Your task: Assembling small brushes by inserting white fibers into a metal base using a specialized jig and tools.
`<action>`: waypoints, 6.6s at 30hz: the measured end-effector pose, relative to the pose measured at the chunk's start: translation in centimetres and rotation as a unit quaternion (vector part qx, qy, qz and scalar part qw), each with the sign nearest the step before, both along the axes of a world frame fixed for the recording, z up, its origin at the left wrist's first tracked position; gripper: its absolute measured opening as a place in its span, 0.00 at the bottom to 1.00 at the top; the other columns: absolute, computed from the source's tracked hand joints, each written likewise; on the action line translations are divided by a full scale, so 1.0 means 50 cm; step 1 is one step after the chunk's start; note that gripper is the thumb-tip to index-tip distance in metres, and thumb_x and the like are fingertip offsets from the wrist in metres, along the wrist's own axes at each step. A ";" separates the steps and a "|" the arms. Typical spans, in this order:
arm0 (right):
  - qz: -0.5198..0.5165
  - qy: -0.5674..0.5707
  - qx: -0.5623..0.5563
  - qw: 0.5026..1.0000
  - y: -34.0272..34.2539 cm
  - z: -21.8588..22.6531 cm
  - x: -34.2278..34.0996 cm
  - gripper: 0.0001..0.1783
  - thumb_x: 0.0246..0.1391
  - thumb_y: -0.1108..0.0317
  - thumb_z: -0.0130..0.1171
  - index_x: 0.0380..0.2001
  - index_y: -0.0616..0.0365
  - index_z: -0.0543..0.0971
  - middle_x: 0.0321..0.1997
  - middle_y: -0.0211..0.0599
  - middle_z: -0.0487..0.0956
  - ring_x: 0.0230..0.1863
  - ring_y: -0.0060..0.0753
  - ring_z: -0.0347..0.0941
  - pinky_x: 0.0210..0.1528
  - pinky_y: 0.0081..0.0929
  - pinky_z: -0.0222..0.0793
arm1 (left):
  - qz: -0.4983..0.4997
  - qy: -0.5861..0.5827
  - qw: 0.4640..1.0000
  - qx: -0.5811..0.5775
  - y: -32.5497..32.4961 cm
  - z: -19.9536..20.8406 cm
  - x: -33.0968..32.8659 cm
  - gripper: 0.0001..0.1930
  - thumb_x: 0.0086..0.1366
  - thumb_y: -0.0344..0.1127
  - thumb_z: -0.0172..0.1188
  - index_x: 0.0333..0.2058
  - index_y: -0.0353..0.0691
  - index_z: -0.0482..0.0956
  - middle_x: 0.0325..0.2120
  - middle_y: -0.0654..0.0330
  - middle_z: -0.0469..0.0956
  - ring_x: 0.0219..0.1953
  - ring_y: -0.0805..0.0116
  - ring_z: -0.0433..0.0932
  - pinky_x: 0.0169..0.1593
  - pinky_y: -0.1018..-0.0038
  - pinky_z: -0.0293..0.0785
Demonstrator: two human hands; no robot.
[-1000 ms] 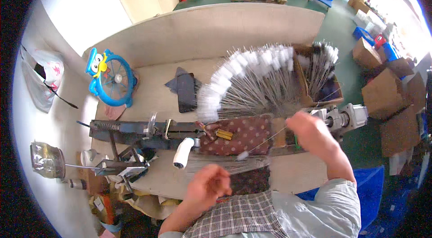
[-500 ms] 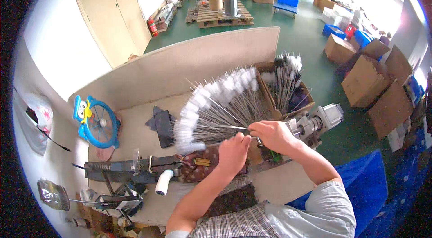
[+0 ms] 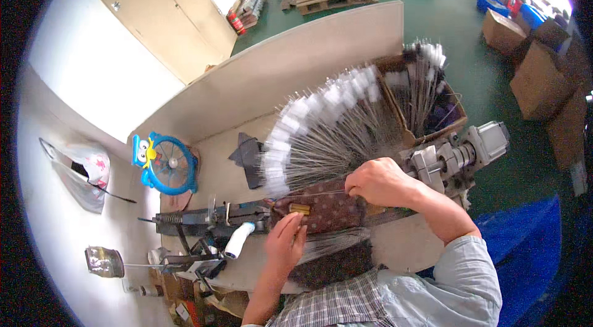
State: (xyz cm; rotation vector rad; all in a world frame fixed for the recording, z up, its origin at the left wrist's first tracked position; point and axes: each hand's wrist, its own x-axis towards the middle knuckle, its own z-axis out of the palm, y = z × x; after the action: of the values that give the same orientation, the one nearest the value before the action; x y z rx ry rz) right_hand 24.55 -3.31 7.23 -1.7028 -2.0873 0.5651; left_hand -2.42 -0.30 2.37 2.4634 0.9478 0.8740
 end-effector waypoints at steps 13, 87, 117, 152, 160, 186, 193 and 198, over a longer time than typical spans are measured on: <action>0.135 -0.003 0.181 0.974 0.131 -0.049 -0.231 0.07 0.40 0.61 0.59 0.21 0.50 0.80 0.21 0.28 0.75 0.31 0.38 0.69 0.34 0.34 0.69 | 0.122 -0.131 0.947 -0.267 -0.046 -0.062 -0.111 0.11 0.60 0.33 0.57 0.40 0.37 0.78 0.32 0.57 0.80 0.34 0.66 0.79 0.37 0.74 0.74; -0.043 0.179 0.126 0.975 0.019 -0.062 -0.104 0.10 0.45 0.65 0.60 0.32 0.57 0.80 0.28 0.39 0.79 0.32 0.42 0.74 0.37 0.33 0.70 | 0.071 -0.443 0.734 -0.510 -0.006 -0.064 0.083 0.08 0.63 0.34 0.54 0.34 0.35 0.76 0.26 0.63 0.76 0.24 0.80 0.70 0.29 0.83 0.67; 0.024 0.101 0.096 0.990 0.103 -0.046 -0.228 0.11 0.49 0.62 0.54 0.30 0.55 0.80 0.28 0.38 0.77 0.33 0.43 0.73 0.38 0.35 0.69 | 0.160 -0.466 0.683 -0.540 0.002 -0.032 0.017 0.17 0.66 0.46 0.49 0.31 0.36 0.73 0.21 0.59 0.75 0.21 0.73 0.73 0.26 0.80 0.69; 0.019 0.043 0.274 0.961 0.069 -0.057 -0.254 0.14 0.38 0.63 0.63 0.33 0.49 0.80 0.37 0.27 0.77 0.44 0.34 0.70 0.43 0.33 0.65 | 0.154 -0.641 0.549 -0.514 0.009 -0.040 0.044 0.02 0.59 0.28 0.53 0.32 0.39 0.70 0.29 0.64 0.73 0.32 0.76 0.73 0.38 0.79 0.71; 0.012 0.060 0.282 0.957 0.073 -0.052 -0.274 0.15 0.36 0.64 0.63 0.33 0.52 0.80 0.37 0.28 0.77 0.42 0.33 0.71 0.43 0.32 0.65 | 0.128 -0.652 0.509 -0.547 0.010 -0.050 0.035 0.08 0.64 0.38 0.47 0.31 0.41 0.71 0.30 0.64 0.73 0.33 0.75 0.73 0.39 0.79 0.70; -0.037 0.022 0.313 0.949 0.050 -0.058 -0.255 0.12 0.37 0.64 0.63 0.31 0.47 0.81 0.36 0.24 0.77 0.40 0.29 0.71 0.42 0.30 0.64 | 0.164 -0.676 0.499 -0.517 0.006 -0.030 0.049 0.04 0.57 0.24 0.53 0.29 0.39 0.69 0.30 0.63 0.72 0.31 0.75 0.71 0.38 0.77 0.70; -0.041 0.033 0.306 0.951 0.049 -0.063 -0.258 0.12 0.37 0.65 0.63 0.30 0.49 0.81 0.36 0.24 0.77 0.38 0.28 0.72 0.40 0.29 0.65 | 0.151 -0.664 0.525 -0.510 0.009 -0.049 0.048 0.02 0.59 0.25 0.52 0.32 0.38 0.70 0.32 0.61 0.74 0.35 0.73 0.73 0.41 0.77 0.71; -0.037 0.040 0.304 0.951 0.050 -0.058 -0.262 0.12 0.36 0.65 0.63 0.30 0.49 0.81 0.36 0.24 0.78 0.37 0.28 0.72 0.39 0.29 0.65 | 0.120 -0.677 0.516 -0.510 0.009 -0.065 0.038 0.04 0.59 0.24 0.53 0.33 0.37 0.70 0.32 0.61 0.74 0.34 0.74 0.73 0.42 0.77 0.71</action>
State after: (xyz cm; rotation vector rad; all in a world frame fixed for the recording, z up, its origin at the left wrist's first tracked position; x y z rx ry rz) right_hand 11.47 -0.82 4.32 -1.3574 -1.8641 -0.0436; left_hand -0.54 0.15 -0.86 0.2385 0.6924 1.3238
